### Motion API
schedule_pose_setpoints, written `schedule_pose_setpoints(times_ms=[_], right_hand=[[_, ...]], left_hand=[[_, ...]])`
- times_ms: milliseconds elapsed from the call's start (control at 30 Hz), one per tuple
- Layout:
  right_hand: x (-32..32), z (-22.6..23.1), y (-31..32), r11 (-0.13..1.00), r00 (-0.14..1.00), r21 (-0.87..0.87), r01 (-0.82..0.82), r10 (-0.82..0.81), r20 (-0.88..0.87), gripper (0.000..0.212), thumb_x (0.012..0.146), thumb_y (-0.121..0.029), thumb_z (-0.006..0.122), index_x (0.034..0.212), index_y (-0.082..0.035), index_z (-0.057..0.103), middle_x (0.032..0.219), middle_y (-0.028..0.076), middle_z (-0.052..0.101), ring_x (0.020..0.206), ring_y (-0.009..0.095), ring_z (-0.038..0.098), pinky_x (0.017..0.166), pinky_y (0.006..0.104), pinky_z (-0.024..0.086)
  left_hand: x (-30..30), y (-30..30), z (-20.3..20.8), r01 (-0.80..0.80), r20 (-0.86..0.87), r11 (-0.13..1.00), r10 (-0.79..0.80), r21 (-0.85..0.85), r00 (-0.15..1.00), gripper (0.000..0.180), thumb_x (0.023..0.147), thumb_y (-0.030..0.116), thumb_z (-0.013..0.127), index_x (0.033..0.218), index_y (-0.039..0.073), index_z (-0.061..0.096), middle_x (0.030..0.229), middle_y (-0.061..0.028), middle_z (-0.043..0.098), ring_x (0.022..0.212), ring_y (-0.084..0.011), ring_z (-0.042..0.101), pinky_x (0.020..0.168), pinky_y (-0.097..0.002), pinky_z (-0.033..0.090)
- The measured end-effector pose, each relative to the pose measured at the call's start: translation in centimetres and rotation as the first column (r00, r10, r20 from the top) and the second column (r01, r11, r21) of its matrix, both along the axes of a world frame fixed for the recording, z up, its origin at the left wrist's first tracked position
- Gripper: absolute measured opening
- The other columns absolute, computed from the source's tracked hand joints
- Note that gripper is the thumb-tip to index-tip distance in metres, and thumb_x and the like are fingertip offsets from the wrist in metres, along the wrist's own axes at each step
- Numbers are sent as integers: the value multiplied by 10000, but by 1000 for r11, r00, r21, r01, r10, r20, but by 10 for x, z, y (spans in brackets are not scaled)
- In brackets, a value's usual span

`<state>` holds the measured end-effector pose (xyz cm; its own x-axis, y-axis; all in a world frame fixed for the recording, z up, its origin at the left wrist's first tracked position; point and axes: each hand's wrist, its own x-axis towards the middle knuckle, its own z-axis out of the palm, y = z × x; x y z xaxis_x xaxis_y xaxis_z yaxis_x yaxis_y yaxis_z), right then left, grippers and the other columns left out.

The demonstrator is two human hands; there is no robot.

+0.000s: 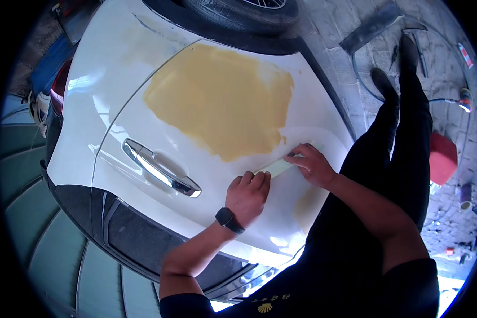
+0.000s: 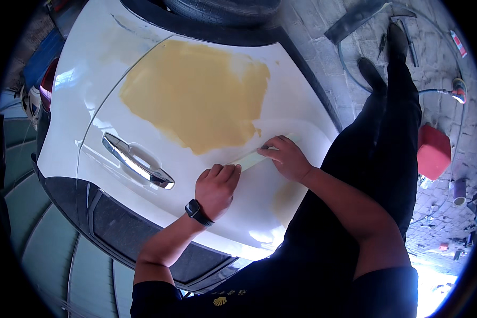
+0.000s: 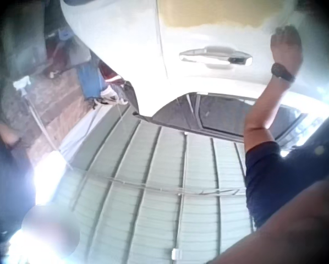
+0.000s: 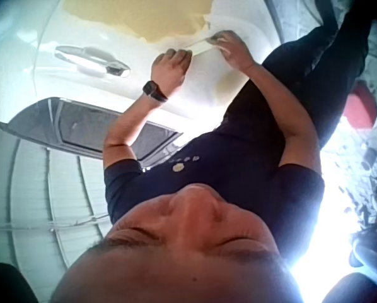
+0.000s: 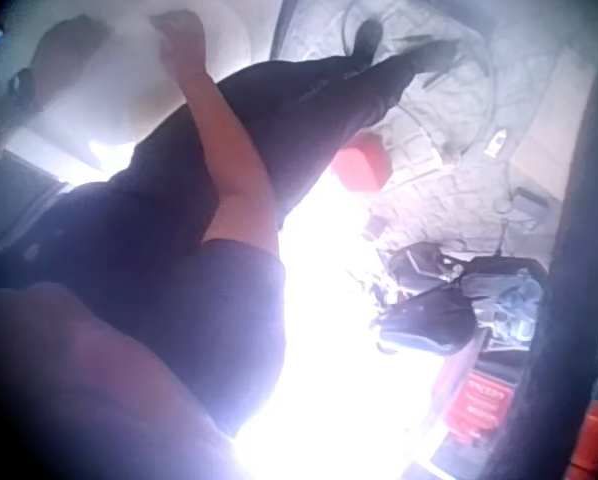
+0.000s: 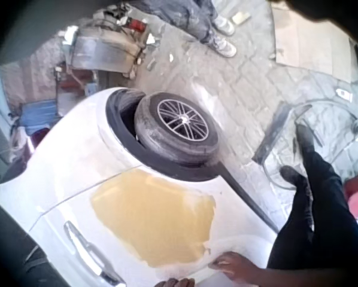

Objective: The person applies a yellow paste to a white car door using a putty knife, spreading it evenly over a specific area. They repeatedly scrape the knife to remove excess material and continue smoothing the paste across the surface.

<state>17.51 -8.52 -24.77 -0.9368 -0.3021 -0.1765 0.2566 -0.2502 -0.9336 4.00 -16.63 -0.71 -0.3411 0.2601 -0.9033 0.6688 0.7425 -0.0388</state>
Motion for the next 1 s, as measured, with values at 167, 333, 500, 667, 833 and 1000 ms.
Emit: schedule_pose_setpoints(times_ms=[167,333,500,667,833,1000], right_hand=[[-43,6,31,991,991,73,112,-107,-77,424,864,53,691,1234,-139,770,1143,89,695,1087,302,675,919,409,570],[-84,20,56,988,981,72,137,-125,-151,408,879,65,675,1228,-127,761,1128,99,693,1035,297,694,873,393,583],[-102,9,77,972,962,-39,232,-223,158,241,1017,33,590,1227,2,703,1094,144,670,1028,292,691,874,332,543],[-130,12,98,960,880,-67,273,-221,421,174,1062,-32,604,1204,30,683,1050,54,648,942,112,611,873,283,507],[-175,56,99,958,931,-167,233,-170,324,204,1055,-26,605,1243,21,671,1051,55,649,958,110,606,866,271,498],[-225,92,99,991,990,-34,127,-125,65,251,1043,-1,589,1282,19,665,1124,92,672,1039,158,652,932,281,504]], left_hand=[[-39,21,-3,47,-231,984,-6,172,973,396,810,15,711,1203,49,756,1076,-37,709,987,-235,661,858,-391,497],[-57,39,13,47,-346,973,34,226,938,420,823,25,751,1239,81,762,1186,-65,724,1099,-268,669,996,-440,457],[-34,51,57,-44,-388,863,271,504,881,519,790,78,782,1306,132,757,1363,-153,697,1286,-335,641,1202,-543,318],[-22,28,96,-138,-470,841,419,523,777,543,797,50,750,1339,66,724,1378,-181,682,1295,-355,639,1207,-554,324],[-9,2,115,-180,-521,724,624,666,582,531,785,21,767,1314,31,722,1363,-186,681,1276,-357,635,1168,-555,379],[8,0,121,-197,-507,684,675,702,536,557,764,19,798,1315,42,724,1350,-176,687,1257,-361,633,1134,-538,418]])
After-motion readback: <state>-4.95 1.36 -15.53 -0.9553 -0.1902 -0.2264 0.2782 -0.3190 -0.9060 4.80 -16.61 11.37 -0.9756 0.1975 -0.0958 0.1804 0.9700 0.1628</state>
